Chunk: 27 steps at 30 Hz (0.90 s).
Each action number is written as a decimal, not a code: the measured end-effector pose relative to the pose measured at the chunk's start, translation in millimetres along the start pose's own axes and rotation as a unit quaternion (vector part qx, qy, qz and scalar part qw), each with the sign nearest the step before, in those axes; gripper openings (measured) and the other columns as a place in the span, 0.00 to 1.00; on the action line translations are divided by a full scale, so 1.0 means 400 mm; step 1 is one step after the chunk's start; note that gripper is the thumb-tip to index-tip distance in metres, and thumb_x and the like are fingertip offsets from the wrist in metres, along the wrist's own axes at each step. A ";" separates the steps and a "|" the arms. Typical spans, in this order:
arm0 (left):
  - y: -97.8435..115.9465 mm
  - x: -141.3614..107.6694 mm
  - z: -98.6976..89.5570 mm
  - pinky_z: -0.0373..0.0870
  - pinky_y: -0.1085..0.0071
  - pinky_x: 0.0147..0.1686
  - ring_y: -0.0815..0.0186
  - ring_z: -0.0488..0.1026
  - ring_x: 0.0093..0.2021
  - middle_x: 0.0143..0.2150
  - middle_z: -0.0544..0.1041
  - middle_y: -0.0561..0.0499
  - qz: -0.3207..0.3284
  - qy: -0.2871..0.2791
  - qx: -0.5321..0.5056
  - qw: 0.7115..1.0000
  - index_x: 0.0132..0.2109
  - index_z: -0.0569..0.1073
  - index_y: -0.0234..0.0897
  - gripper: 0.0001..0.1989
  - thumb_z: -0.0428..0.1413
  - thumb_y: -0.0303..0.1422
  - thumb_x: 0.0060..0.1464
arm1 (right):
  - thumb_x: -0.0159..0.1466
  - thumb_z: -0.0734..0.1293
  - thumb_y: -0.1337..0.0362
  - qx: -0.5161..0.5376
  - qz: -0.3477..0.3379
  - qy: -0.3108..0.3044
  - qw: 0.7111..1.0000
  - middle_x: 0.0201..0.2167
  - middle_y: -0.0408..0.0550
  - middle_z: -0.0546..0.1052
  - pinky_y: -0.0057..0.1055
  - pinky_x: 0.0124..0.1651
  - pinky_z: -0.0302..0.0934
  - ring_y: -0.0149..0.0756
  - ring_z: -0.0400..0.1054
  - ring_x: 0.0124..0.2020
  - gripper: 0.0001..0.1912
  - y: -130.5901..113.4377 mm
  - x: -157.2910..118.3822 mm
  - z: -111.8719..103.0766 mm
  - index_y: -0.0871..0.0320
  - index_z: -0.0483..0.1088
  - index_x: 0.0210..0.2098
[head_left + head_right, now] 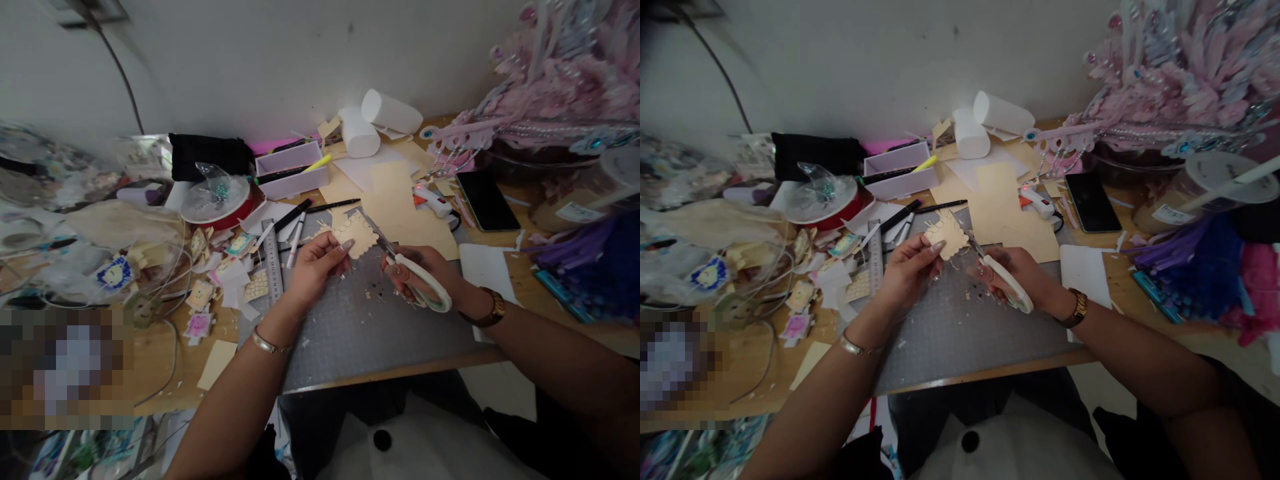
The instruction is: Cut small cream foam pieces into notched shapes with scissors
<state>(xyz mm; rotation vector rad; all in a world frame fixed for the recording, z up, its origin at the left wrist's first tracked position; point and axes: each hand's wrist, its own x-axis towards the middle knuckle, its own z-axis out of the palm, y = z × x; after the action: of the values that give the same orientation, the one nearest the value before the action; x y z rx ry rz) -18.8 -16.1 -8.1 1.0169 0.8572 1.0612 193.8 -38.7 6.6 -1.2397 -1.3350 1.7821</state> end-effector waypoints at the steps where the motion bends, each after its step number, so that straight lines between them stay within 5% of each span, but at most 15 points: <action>1: -0.001 0.000 0.000 0.53 0.76 0.20 0.76 0.60 0.18 0.20 0.71 0.56 0.000 0.000 0.001 1.000 0.27 0.67 0.36 0.15 0.64 0.39 0.51 | 0.54 0.75 0.47 -0.002 -0.001 0.001 1.000 0.16 0.39 0.71 0.23 0.15 0.61 0.27 0.64 0.14 0.22 -0.001 -0.001 0.001 0.59 0.69 0.31; 27: 0.032 0.013 -0.022 0.55 0.77 0.18 0.76 0.60 0.17 0.18 0.68 0.57 0.015 0.098 0.017 0.995 0.26 0.68 0.37 0.14 0.62 0.40 0.51 | 0.60 0.70 0.51 -0.043 -0.004 -0.030 0.999 0.17 0.38 0.68 0.22 0.16 0.61 0.27 0.65 0.15 0.16 0.001 0.000 -0.006 0.58 0.70 0.31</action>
<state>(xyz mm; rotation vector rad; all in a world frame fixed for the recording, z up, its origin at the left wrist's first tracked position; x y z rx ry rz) -29.0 -7.0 0.9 0.9683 1.0238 1.1895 196.1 -37.7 6.0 -1.2336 -1.4609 1.7859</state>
